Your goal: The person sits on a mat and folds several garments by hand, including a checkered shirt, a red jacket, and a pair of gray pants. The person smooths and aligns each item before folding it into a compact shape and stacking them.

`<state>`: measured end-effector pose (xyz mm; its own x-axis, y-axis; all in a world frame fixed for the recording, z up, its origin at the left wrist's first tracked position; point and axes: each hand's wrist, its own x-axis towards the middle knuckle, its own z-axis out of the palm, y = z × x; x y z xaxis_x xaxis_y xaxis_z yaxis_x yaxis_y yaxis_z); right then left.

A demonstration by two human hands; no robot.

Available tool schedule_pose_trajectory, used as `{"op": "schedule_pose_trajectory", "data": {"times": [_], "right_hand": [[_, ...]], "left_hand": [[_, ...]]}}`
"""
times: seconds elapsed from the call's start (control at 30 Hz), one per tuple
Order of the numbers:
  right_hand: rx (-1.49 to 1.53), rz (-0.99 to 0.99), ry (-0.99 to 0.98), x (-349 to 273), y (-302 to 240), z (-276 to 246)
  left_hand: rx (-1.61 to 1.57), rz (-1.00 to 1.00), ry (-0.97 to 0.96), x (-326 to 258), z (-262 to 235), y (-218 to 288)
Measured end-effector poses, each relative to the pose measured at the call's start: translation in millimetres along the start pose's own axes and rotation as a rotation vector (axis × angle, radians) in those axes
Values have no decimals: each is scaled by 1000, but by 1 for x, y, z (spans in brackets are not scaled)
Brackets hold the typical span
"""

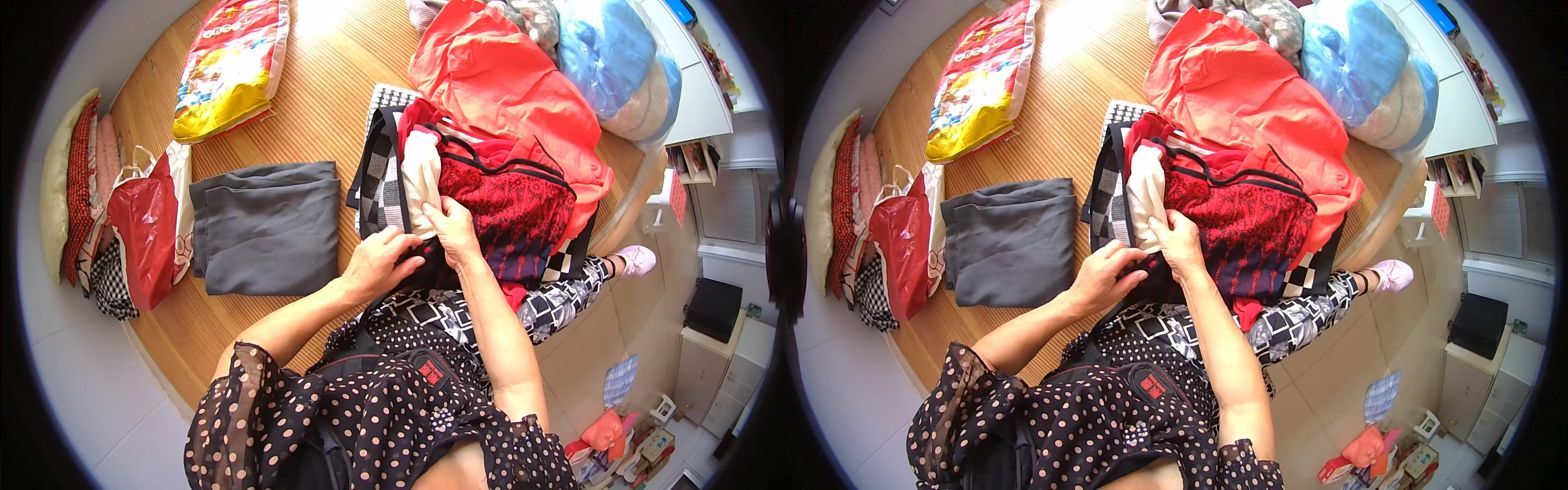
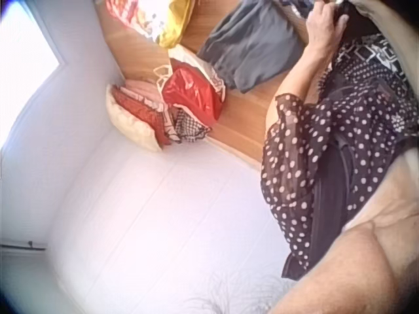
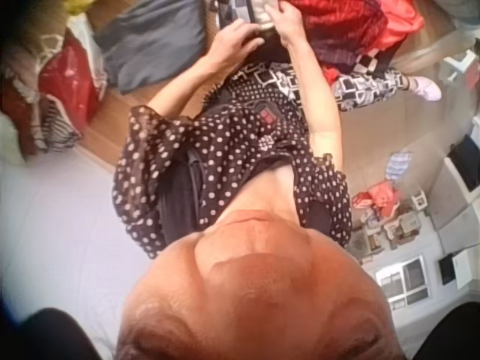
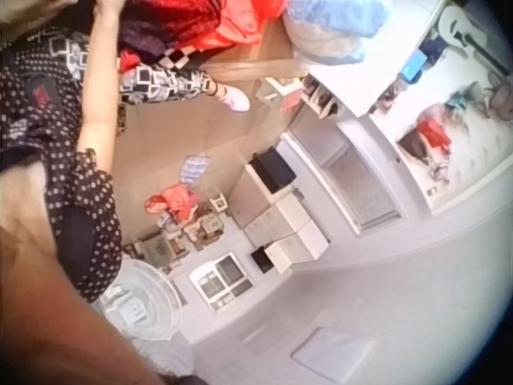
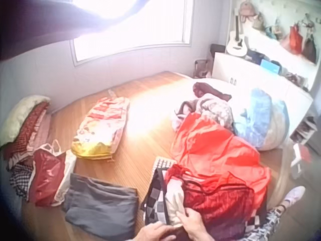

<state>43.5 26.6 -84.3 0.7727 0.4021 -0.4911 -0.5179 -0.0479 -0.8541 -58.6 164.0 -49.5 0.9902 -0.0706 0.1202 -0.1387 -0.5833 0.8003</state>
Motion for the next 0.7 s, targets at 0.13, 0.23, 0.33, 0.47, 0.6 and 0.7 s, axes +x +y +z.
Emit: {"op": "schedule_pose_trajectory", "data": {"times": [0.13, 0.23, 0.33, 0.47, 0.6, 0.7], "right_hand": [[23, -3, 33, 6, 8, -4], [134, 16, 33, 5, 5, -6], [131, 14, 15, 6, 6, -8], [197, 9, -4, 0, 0, -5], [263, 1, -21, -1, 4, -9], [310, 41, -57, -2, 1, -12]], "left_hand": [[-7, -166, 125, -18, -31, -26], [172, -434, 272, -31, -58, -47], [307, -116, 321, -29, -63, -54], [-121, -392, 204, -13, -30, -47], [-639, -628, 201, -2, -8, -48], [-965, -622, 171, 5, 13, -43]]}}
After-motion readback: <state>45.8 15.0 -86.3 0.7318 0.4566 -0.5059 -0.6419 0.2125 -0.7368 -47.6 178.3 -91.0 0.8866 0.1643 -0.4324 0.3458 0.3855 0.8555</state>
